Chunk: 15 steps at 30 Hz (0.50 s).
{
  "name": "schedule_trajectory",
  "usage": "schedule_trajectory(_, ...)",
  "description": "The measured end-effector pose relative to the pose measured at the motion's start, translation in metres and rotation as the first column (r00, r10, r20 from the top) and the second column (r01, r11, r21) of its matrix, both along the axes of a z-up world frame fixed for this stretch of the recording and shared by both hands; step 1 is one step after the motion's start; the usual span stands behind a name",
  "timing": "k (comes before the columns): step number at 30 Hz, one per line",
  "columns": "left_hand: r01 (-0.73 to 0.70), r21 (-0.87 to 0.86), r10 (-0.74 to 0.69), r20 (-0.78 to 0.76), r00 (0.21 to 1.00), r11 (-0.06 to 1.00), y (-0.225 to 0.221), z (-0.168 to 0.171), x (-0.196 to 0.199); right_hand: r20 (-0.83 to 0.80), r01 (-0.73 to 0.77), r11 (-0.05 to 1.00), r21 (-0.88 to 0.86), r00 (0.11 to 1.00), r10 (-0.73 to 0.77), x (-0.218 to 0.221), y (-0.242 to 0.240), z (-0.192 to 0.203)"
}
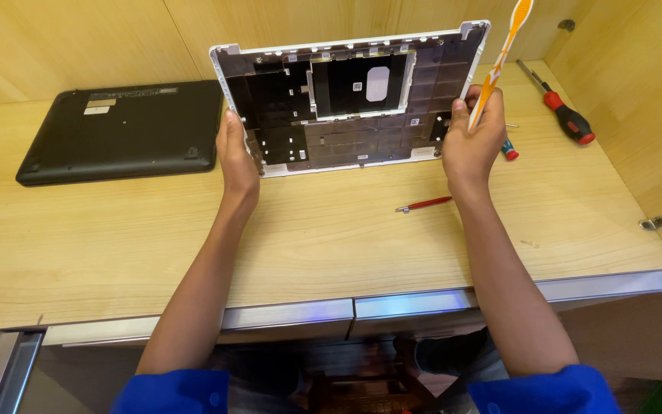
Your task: Disassembling a laptop, cleaning the internal casing with a toothbrush, and manipulating internal components.
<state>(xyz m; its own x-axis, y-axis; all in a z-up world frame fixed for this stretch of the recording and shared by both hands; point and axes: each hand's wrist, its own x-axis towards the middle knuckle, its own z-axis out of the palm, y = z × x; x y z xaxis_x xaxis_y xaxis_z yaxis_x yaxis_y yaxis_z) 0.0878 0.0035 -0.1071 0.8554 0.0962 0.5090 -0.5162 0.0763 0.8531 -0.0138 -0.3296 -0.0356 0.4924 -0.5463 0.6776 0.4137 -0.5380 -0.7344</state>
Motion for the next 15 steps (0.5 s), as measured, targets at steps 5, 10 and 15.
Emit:
schedule_trajectory(5, -0.003, 0.005, 0.003, -0.044, 0.999, 1.000, -0.001, 0.006, -0.007, -0.010, -0.003, 1.000, 0.025, 1.000, 0.004, 0.001, -0.001, -0.001)
schedule_trajectory(10, -0.033, 0.022, 0.035, -0.122, 0.992, 0.999, -0.010, 0.026, -0.022, -0.017, 0.000, 0.999, 0.037, 1.000, 0.001, 0.003, -0.002, -0.003)
schedule_trajectory(15, -0.067, 0.095, 0.084, -0.193, 0.977, 0.993, -0.012, 0.042, -0.038, -0.049, 0.000, 0.999, 0.045, 0.999, 0.002, 0.000, -0.002, -0.003)
